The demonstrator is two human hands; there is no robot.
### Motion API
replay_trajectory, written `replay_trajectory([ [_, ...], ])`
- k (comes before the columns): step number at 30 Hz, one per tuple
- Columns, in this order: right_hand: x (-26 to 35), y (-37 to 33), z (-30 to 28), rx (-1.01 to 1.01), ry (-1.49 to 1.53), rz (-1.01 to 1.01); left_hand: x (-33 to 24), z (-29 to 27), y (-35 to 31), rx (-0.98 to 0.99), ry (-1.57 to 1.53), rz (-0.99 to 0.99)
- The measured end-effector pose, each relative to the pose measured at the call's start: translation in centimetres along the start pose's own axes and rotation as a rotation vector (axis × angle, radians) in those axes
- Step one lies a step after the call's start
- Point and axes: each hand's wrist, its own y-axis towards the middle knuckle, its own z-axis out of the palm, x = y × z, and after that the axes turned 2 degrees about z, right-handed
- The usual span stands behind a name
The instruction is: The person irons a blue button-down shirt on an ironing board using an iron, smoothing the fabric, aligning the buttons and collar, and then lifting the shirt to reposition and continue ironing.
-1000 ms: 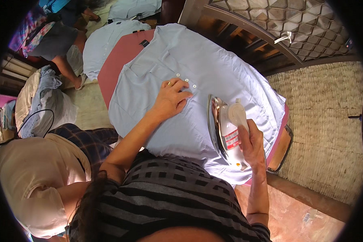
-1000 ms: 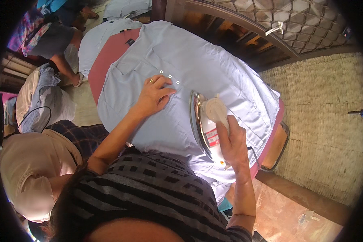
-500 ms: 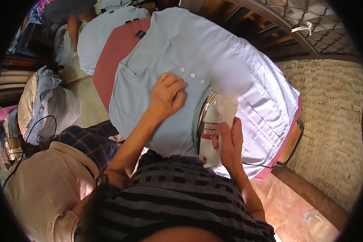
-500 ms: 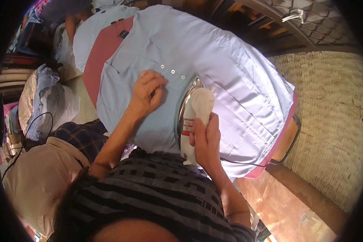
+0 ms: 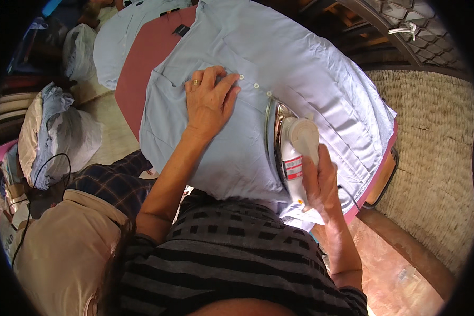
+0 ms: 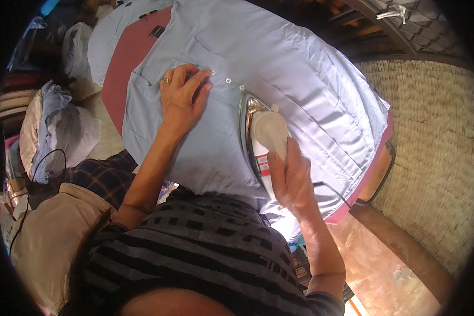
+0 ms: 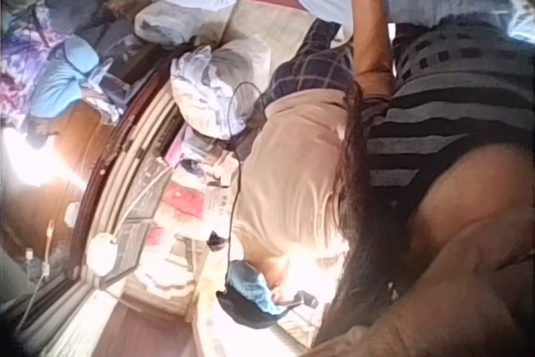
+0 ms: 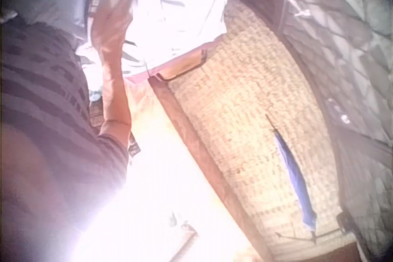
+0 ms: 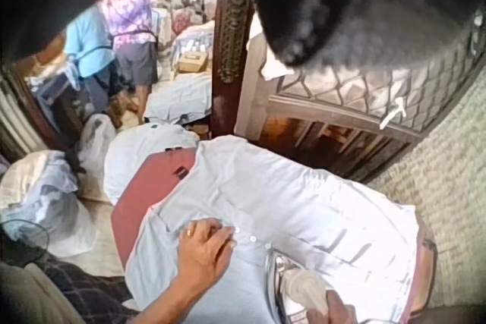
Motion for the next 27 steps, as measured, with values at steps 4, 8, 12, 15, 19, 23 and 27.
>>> replay_trajectory([
  [4,-0.6,0.6,-1.1,0.06,-0.06,0.041,0.0,0.0,-0.1,0.006,0.02,-0.032],
  [8,-1.1,0.6,-1.3,0.046,-0.068,-0.047,0.0,0.4,-0.3,-0.032,0.006,-0.023],
  [12,0.8,2.4,-0.9,0.096,-0.047,0.057,0.0,0.3,-0.2,-0.025,0.009,-0.027],
  [15,-0.2,1.6,-1.2,0.089,-0.023,-0.032,-0.4,0.1,-0.2,-0.007,0.022,-0.038],
  [19,0.0,1.7,-1.1,0.069,-0.004,-0.063,-0.5,0.0,-0.4,-0.017,0.025,-0.04],
  [23,0.4,3.0,-0.5,0.114,-0.005,-0.057,-0.6,-0.2,0.0,-0.012,0.037,-0.033],
  [27,-0.2,2.7,-0.2,0.087,-0.044,-0.081,0.8,-0.2,-0.3,-0.048,-0.122,-0.099],
])
